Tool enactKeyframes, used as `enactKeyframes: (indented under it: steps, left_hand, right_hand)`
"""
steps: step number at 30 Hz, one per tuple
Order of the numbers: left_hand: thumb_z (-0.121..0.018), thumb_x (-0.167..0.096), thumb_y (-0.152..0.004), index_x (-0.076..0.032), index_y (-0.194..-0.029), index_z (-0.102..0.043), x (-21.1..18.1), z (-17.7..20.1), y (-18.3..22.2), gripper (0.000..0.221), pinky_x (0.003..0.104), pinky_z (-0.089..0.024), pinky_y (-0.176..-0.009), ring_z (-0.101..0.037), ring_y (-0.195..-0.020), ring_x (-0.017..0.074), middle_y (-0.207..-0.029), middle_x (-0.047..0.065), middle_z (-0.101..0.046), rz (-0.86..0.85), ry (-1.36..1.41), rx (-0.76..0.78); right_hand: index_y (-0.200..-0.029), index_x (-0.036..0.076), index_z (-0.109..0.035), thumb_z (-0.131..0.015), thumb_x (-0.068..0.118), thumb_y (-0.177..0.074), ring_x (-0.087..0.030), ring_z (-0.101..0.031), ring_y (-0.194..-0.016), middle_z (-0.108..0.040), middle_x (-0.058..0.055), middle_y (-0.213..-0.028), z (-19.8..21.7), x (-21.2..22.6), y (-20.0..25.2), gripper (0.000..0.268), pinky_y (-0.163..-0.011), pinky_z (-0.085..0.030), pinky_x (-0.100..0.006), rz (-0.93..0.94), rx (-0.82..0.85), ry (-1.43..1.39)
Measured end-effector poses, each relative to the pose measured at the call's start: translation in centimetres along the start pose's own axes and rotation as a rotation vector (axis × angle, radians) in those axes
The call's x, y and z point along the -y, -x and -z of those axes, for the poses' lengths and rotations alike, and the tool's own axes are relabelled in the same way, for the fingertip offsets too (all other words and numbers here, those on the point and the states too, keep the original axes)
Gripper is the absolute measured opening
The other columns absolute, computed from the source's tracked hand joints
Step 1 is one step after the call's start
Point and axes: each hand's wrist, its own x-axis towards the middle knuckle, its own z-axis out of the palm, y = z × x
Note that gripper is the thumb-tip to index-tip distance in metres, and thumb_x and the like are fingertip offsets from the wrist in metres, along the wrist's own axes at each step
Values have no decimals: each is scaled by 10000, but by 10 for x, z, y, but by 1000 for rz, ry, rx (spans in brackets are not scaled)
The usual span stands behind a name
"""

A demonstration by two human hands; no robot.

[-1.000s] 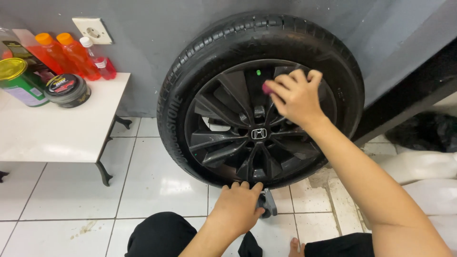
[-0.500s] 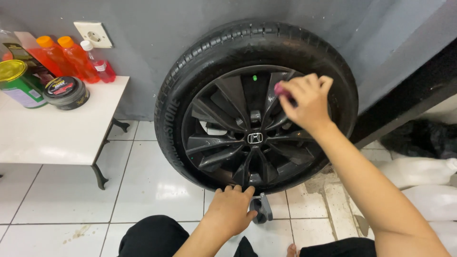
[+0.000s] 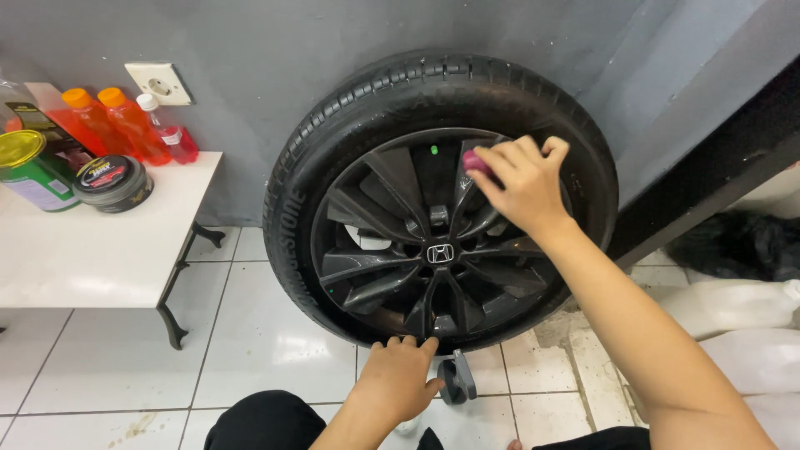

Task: The person sits on the floor and scrubs a car wheel with a small pink sponge. They hold the wheel with their left hand while scrubbing the spokes and rim with their right hand. A black cloth and a small container are visible on the floor nearby.

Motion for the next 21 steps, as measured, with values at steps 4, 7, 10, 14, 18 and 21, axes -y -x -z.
enactKeyframes:
  steps: [4,7,10,14,18,21]
  left_hand:
    - [-530,-475,-1037,-159,-1532,-347,-3,5,5,615,525,-414,-988,-505,-1210,390,-1342,188,-538,-1,6,40]
    - [-521,-481,-1041,-165,-1504,-374,0,2,3,579,520,-420,-989,-514,-1203,385,-1344,180,-536,16,-6,52]
    - [-517,-490,-1040,-171,-1510,-361,-1,4,5,589,517,-422,-984,-508,-1207,381,-1325,170,-548,31,-13,44]
    - [-517,-481,-1035,-170,-1519,-350,1,5,5,599,519,-414,-1000,-499,-1229,381,-1342,177,-539,18,4,44]
    - [-534,-477,-1029,-166,-1501,-379,4,0,5,586,522,-424,-977,-520,-1186,380,-1291,166,-563,19,6,11]
    - [-526,-484,-1027,-170,-1512,-369,3,3,4,599,520,-426,-967,-524,-1173,374,-1281,158,-569,20,6,0]
  right_hand:
    - [-1145,141,-784,-888,212,-942,-200,-587,-894,-691,-12,-1022,5,2,-3,239,-841,-294,-395,-68,-22,-16]
    - [-1092,213,-788,-860,280,-908,-157,-606,-958,-701,64,-1024,-4,8,7,208,-883,-308,-436,156,149,-97]
    - [-1069,188,-782,-887,253,-921,-182,-579,-955,-702,42,-1018,3,5,0,193,-863,-255,-401,-16,17,-59]
    - [-1026,101,-775,-876,197,-917,-210,-589,-958,-725,-7,-1001,4,6,7,176,-873,-268,-404,-112,-9,-76]
    - [-916,163,-721,-859,243,-881,-164,-604,-857,-686,52,-907,1,15,18,164,-863,-254,-410,90,96,-176]
    - [-909,141,-712,-844,188,-894,-168,-610,-841,-686,32,-898,-3,14,23,141,-866,-256,-403,-4,9,-164]
